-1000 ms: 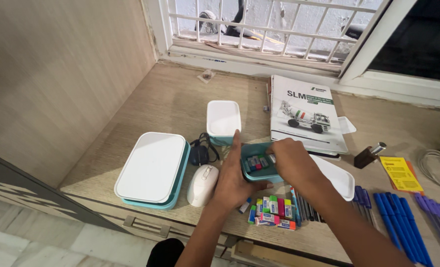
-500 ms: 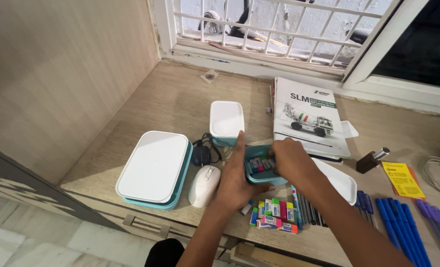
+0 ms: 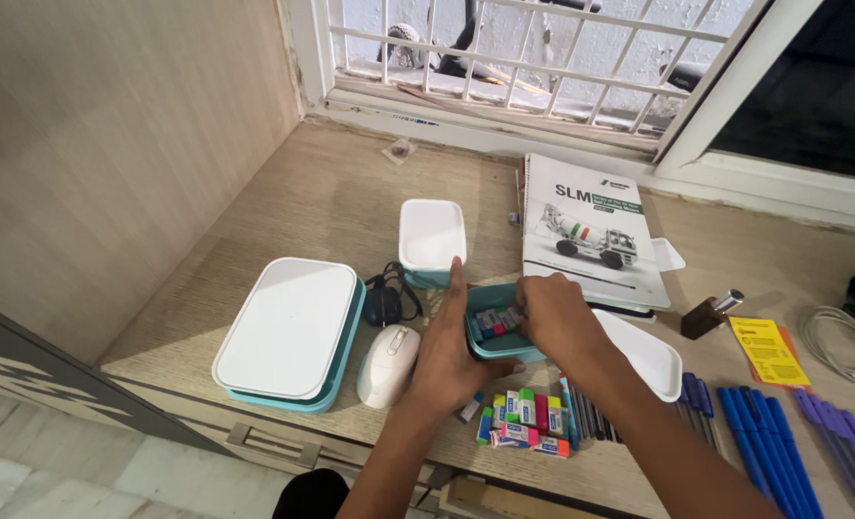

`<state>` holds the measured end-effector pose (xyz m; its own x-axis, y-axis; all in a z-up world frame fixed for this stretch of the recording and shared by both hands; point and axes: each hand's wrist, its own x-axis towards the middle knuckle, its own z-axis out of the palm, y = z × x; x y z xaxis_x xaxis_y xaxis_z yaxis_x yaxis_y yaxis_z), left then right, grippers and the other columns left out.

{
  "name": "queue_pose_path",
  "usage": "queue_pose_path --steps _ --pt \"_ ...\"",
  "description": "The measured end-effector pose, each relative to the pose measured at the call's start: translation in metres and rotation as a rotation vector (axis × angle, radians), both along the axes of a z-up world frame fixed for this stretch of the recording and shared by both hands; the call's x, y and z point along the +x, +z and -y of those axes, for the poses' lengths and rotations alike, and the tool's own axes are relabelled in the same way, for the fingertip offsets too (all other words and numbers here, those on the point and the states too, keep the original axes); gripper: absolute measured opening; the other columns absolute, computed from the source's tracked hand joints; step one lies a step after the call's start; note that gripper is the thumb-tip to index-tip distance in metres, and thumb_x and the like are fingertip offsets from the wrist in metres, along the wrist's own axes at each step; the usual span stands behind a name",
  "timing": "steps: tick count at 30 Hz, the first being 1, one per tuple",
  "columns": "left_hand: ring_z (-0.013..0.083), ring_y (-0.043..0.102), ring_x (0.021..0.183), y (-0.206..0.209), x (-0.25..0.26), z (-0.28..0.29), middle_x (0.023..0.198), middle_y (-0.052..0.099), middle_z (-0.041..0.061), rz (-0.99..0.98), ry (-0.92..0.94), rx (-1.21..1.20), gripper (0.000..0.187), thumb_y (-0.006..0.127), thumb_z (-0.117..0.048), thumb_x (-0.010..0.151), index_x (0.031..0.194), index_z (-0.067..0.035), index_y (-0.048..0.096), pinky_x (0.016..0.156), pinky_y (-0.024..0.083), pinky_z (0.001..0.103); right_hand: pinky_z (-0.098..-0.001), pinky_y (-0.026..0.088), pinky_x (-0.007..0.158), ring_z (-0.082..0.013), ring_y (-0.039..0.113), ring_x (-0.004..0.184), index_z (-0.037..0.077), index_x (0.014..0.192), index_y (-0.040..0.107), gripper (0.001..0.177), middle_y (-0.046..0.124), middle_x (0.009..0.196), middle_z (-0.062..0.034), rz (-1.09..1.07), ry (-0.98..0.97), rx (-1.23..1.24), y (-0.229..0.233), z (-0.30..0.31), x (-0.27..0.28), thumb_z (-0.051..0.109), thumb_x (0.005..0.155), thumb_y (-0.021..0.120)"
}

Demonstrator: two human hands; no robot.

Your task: The person sorts stationery items on a wooden desk, handles a magnifying glass, and places erasers one by one into a blue plastic container.

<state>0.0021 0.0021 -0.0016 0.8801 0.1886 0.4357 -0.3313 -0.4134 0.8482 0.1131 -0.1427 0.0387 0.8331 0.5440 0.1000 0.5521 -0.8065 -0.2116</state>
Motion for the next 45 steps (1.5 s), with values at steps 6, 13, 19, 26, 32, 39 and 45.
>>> queue_pose_path --steps 6,13,19,26,32,39,45 --pt "0.0437 0.049 0.139 0.002 0.000 0.000 0.151 0.047 0.029 -0.031 0.014 0.024 0.153 0.102 -0.019 0.051 0.161 -0.003 -0.002 0.115 0.040 0.045 -0.0406 0.060 0.074 -0.0324 0.075 0.078 0.005 0.072 0.075 0.007 0.075 0.077 -0.0160 -0.045 0.007 0.012 -0.002 0.000 0.006 0.004 0.068 0.081" --pt "0.0429 0.052 0.135 0.003 0.001 0.001 0.146 0.052 0.027 -0.059 0.029 0.039 0.154 0.102 -0.020 0.050 0.162 -0.003 -0.003 0.113 0.042 0.045 -0.0371 0.062 0.070 -0.0263 0.078 0.073 0.006 0.067 0.074 0.009 0.077 0.073 -0.0120 -0.160 -0.030 0.094 0.001 0.001 0.004 0.000 0.074 0.073" --pt "0.0426 0.053 0.134 0.003 0.000 0.001 0.146 0.052 0.026 -0.023 0.021 0.027 0.154 0.102 -0.021 0.049 0.162 -0.002 -0.001 0.112 0.043 0.045 -0.0399 0.060 0.070 -0.0309 0.075 0.073 0.005 0.067 0.074 0.005 0.075 0.074 -0.0153 -0.116 -0.011 0.080 0.004 0.001 0.002 0.001 0.070 0.076" --pt "0.0408 0.047 0.138 0.003 0.001 0.002 0.150 0.047 0.023 -0.025 0.041 0.071 0.155 0.104 -0.022 0.045 0.161 -0.001 0.003 0.115 0.038 0.046 -0.0418 0.059 0.071 -0.0336 0.074 0.074 0.006 0.070 0.076 0.008 0.074 0.074 -0.0174 0.002 0.075 0.109 0.008 0.011 0.000 0.001 0.073 0.070" --pt "0.0401 0.047 0.139 0.001 0.000 0.004 0.151 0.047 0.023 -0.025 0.030 0.041 0.153 0.103 -0.024 0.046 0.162 -0.003 0.005 0.116 0.039 0.046 -0.0419 0.057 0.068 -0.0339 0.073 0.071 0.004 0.079 0.076 0.005 0.073 0.076 -0.0178 0.094 0.027 0.240 0.043 0.026 -0.027 0.006 0.074 0.074" --pt "0.0395 0.047 0.138 -0.005 0.001 0.005 0.150 0.048 0.022 0.000 0.040 0.059 0.153 0.103 -0.023 0.049 0.163 -0.005 0.002 0.115 0.039 0.047 -0.0344 0.063 0.073 -0.0216 0.081 0.077 0.007 0.093 0.078 0.016 0.080 0.082 -0.0106 -0.188 0.069 0.289 0.069 0.055 -0.064 0.016 0.079 0.078" --pt "0.0385 0.048 0.137 -0.004 0.003 0.005 0.148 0.049 0.021 -0.023 0.047 0.079 0.154 0.103 -0.021 0.049 0.162 -0.007 0.000 0.115 0.039 0.047 -0.0339 0.062 0.076 -0.0218 0.081 0.081 0.011 0.101 0.080 0.025 0.080 0.087 -0.0079 -0.294 0.139 0.199 0.066 0.073 -0.087 0.018 0.077 0.081"
